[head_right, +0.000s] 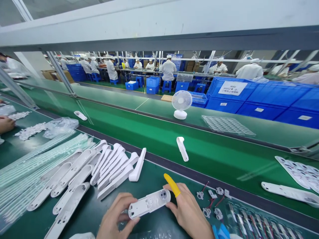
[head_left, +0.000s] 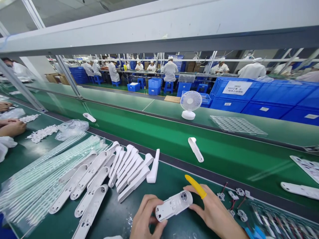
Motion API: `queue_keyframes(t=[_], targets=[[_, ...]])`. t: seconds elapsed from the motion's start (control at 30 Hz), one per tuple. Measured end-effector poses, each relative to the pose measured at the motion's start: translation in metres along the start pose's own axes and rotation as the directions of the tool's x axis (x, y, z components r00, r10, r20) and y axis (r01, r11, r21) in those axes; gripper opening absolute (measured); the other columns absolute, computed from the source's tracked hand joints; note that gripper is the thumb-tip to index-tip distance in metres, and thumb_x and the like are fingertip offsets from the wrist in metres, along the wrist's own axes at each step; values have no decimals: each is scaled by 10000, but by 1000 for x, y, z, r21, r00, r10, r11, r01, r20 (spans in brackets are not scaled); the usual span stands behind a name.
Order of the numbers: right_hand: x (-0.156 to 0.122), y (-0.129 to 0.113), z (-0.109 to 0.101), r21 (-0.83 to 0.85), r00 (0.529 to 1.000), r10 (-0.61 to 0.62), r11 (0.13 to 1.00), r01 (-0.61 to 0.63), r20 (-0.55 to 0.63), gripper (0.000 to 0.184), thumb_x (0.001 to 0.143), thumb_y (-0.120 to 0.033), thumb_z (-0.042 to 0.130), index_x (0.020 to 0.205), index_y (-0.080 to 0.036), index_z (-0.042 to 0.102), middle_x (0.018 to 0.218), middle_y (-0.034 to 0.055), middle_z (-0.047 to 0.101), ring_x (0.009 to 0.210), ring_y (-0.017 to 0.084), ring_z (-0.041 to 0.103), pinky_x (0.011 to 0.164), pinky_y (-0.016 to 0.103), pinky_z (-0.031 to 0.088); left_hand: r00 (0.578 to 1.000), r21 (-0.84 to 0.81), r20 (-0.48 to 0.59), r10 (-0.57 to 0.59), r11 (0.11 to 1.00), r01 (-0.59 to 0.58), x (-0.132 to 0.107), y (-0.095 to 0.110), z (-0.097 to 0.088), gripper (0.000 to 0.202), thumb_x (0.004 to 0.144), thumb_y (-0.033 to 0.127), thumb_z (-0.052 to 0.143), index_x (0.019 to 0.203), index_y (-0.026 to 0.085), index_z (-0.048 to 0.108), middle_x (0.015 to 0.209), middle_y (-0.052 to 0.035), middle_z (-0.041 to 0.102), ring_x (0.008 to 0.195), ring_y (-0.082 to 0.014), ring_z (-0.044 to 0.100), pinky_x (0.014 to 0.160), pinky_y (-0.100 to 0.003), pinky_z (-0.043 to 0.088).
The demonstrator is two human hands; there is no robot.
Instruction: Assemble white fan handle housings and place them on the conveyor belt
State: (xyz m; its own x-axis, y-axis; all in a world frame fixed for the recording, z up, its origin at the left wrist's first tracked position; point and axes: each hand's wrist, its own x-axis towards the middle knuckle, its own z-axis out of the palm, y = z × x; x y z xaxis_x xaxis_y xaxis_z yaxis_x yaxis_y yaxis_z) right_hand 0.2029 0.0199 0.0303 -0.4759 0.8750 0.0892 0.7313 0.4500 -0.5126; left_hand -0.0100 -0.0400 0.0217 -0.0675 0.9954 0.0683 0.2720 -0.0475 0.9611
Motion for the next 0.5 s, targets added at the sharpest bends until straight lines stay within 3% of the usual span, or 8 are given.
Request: queue_keyframes(t=[0.2, 0.4, 0.5], targets=[[4, -1, 1, 45, 998, 37, 998, -39, 52, 294, 766, -170, 535, 1052, -233, 506, 1043, 43, 589, 983, 216, 517, 833, 365, 443, 1000, 37, -5, -1, 999, 1, 0, -2, -1, 145, 717, 251, 527, 856, 235, 565, 903, -27, 501, 741, -139, 551, 566, -183, 520], [1, -1, 5, 51, 998, 30, 998, -33, 58, 289, 787, -187, 514, 1070, -246, 502, 1044, 39, 587, 972, 217, 511, 837, 374, 433, 999, 76, 35, 28, 997, -31, 1, -5, -3, 169, 717, 205, 479, 864, 238, 556, 906, -22, 488, 744, -136, 552, 545, -179, 516], [3, 3, 4, 26, 997, 20, 999, -22, 74, 280, 786, -194, 518, 1063, -231, 506, 1050, 41, 585, 980, 208, 515, 838, 350, 433, 1000, 149, 24, -13, 989, 10, 2, -9, -9, 331, 693, 168, 481, 1014, 237, 519, 1022, -48, 464, 827, -166, 564, 574, -215, 527]])
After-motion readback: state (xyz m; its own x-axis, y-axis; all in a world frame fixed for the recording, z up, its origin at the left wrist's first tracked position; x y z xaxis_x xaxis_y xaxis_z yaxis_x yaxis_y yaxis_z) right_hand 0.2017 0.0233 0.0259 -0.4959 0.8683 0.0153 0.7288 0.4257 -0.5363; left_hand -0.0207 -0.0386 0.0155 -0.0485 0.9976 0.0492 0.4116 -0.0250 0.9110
